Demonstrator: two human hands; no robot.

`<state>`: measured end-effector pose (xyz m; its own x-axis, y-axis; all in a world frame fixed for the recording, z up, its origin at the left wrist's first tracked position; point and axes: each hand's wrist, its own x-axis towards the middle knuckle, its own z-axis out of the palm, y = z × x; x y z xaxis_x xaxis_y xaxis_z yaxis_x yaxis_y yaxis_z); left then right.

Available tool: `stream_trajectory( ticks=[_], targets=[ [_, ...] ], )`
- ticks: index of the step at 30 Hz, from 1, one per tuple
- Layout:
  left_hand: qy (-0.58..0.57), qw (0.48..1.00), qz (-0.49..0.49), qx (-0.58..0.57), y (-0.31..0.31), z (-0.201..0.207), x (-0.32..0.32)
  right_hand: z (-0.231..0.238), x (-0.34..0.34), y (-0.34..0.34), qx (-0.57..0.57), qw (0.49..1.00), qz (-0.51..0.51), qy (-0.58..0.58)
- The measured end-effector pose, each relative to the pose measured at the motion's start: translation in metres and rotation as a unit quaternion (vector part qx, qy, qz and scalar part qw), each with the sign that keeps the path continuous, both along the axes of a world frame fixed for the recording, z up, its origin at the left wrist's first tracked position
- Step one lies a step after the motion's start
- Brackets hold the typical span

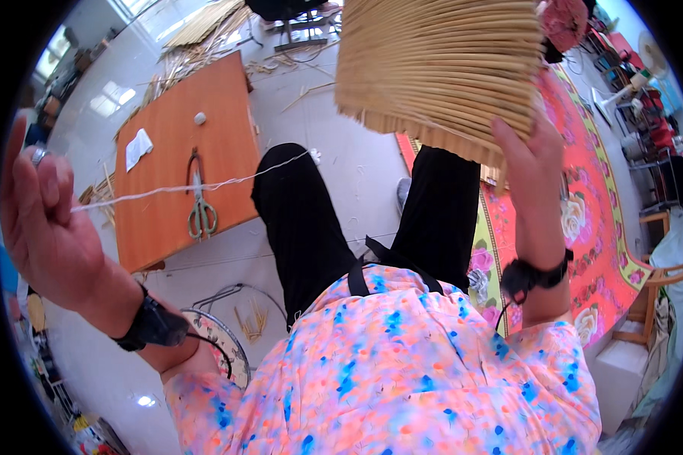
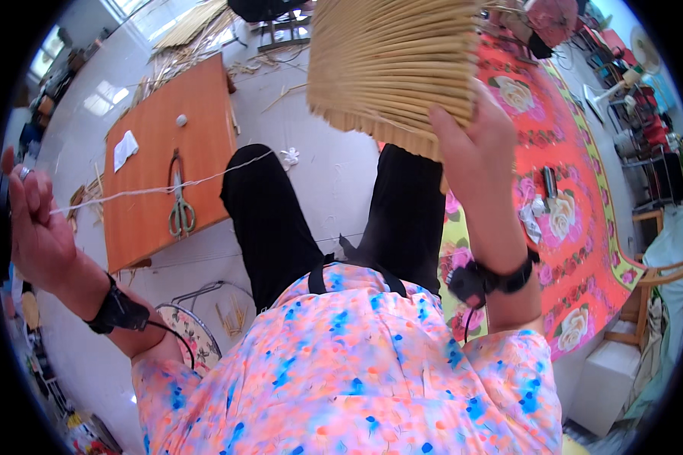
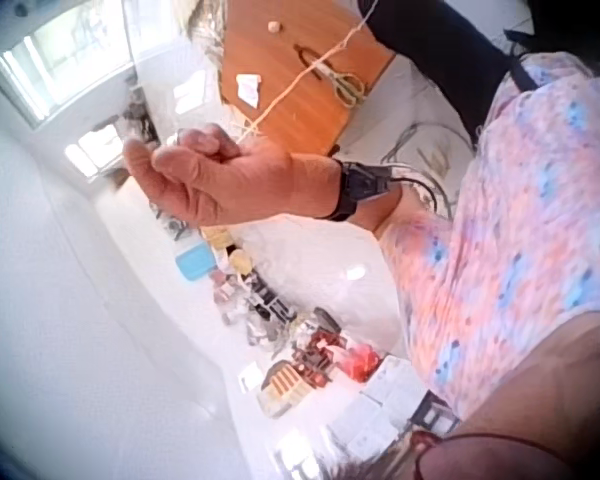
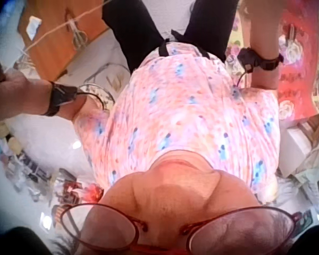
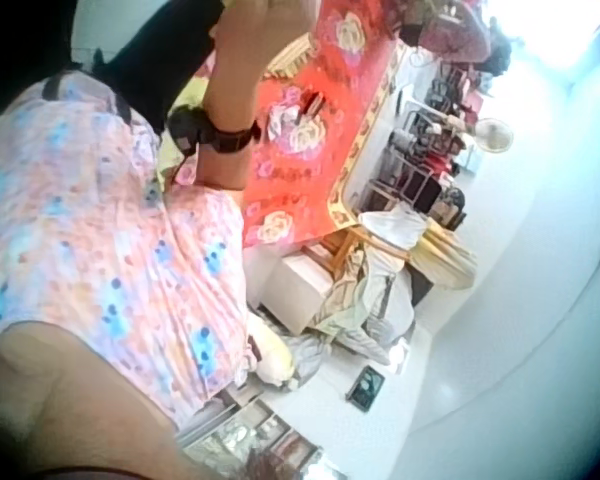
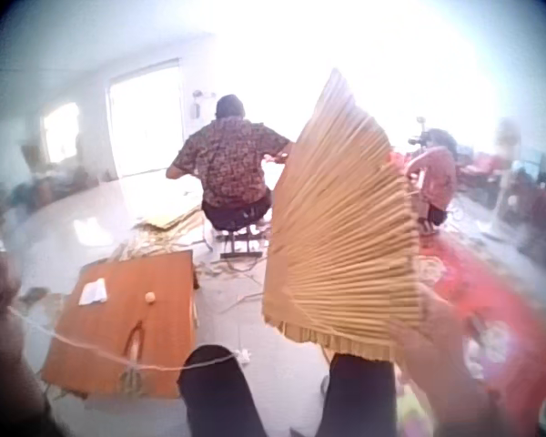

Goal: The person weaves a thin white string through a bundle of vertical bamboo sticks held in their lap. They use a needle to pass the string through the sticks and occasionally use pliers to pull the string tight. The process involves repetitive threading and tightening to secure the bamboo structure.

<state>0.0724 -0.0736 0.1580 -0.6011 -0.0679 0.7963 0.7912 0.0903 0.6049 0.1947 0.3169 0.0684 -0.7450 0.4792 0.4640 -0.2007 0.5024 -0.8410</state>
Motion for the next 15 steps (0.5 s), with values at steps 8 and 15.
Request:
stream_trajectory(
  ticks=[8, 15],
  targets=[
    [-0.114, 0.992, 0.002, -0.054, -0.002, -0.04, -0.016, -0.06, -0.081, 0.054, -0.167, 0.961, 0.128, -0.177],
    [-0.155, 0.987, 0.02, -0.034, -0.026, -0.06, -0.027, -0.034, -0.117, 0.029, 0.02, 0.93, 0.117, -0.347]
  ],
)
